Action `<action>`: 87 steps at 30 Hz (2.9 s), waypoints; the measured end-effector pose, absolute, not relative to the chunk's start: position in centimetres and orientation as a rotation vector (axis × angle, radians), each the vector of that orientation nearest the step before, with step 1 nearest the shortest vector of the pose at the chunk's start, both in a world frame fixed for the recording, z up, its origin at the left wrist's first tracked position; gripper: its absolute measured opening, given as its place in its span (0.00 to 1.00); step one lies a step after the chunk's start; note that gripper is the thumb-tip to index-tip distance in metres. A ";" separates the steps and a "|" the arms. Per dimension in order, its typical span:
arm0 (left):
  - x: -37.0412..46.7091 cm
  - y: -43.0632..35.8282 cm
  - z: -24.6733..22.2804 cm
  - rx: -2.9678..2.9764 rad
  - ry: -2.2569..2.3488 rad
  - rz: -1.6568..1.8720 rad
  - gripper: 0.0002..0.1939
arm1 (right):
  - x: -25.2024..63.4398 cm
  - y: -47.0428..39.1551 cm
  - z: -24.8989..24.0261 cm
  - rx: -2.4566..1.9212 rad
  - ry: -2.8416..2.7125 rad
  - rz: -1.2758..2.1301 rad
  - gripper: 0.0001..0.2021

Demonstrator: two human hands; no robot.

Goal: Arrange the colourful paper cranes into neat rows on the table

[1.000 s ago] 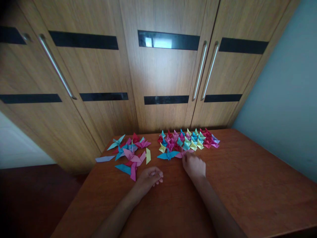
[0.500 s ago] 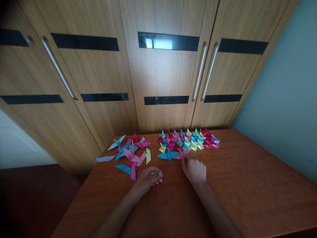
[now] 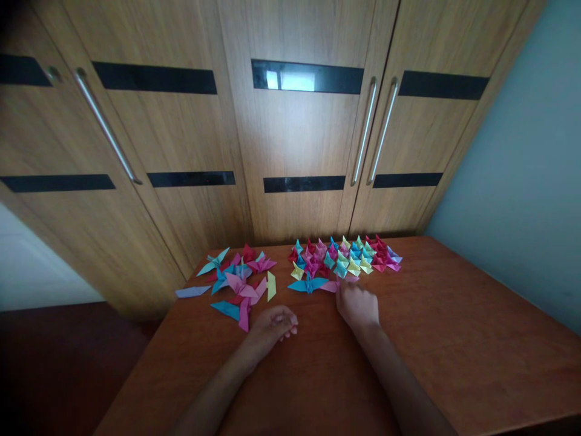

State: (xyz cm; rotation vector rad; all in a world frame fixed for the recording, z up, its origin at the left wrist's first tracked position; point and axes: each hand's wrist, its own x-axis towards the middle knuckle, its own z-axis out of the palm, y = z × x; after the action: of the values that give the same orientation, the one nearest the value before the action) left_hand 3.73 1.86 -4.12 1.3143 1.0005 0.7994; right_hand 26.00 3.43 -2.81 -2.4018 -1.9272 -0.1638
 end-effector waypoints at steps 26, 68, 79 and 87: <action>3.6 1.9 -4.2 1.358 0.974 0.788 0.07 | 25.8 4.2 -3.1 -2.440 -1.780 -0.090 0.19; -6.4 5.8 -0.6 2.355 2.045 0.660 0.08 | 21.6 1.3 -5.8 -1.891 -2.011 0.169 0.12; -3.2 2.6 0.5 2.401 1.774 1.159 0.10 | 20.1 0.8 -4.1 -1.293 -1.627 0.871 0.18; 2.3 0.4 0.2 2.265 1.252 1.172 0.10 | 18.0 1.6 -4.3 -1.153 -1.179 1.220 0.16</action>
State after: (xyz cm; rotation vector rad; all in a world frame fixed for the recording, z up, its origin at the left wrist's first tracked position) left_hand 2.32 0.42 0.22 2.2652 1.2521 1.1721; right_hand 17.97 1.58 -4.25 -1.1526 -1.1790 1.2198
